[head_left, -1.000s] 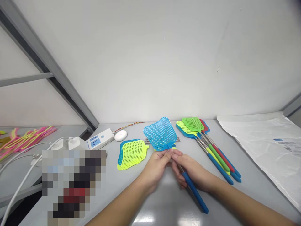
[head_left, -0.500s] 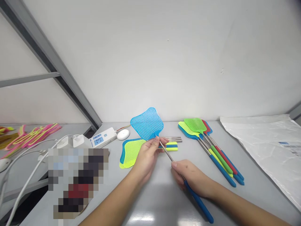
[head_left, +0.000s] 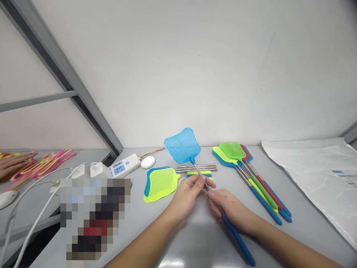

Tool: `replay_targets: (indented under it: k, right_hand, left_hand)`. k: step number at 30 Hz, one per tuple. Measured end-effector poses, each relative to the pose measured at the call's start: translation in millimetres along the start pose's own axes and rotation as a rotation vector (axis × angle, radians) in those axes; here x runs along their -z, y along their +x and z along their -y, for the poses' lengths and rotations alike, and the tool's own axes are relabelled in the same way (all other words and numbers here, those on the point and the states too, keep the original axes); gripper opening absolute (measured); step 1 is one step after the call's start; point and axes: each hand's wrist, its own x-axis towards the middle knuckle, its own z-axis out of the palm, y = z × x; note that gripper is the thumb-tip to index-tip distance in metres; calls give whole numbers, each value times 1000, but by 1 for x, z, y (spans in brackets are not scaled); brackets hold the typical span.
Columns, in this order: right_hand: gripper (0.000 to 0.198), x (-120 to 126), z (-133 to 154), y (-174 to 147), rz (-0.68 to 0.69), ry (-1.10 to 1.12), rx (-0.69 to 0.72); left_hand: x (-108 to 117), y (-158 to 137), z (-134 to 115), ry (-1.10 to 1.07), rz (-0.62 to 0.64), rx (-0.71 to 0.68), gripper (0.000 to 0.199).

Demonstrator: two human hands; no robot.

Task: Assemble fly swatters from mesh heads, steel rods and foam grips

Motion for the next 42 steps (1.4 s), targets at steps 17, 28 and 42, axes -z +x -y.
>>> replay_targets:
  k: [17,28,42]
  right_hand:
    - [57,-3,2,-4,65,-90,-75]
    - [57,7,-7,0,37,23,-13]
    - [51,0,14,0,82,95,-75]
  left_hand:
    - [17,7,-20,-220,-230,-177,27]
    - [-2,-4,-6,59,147,-40,34]
    - [9,6,-18,-60,-128,-213,29]
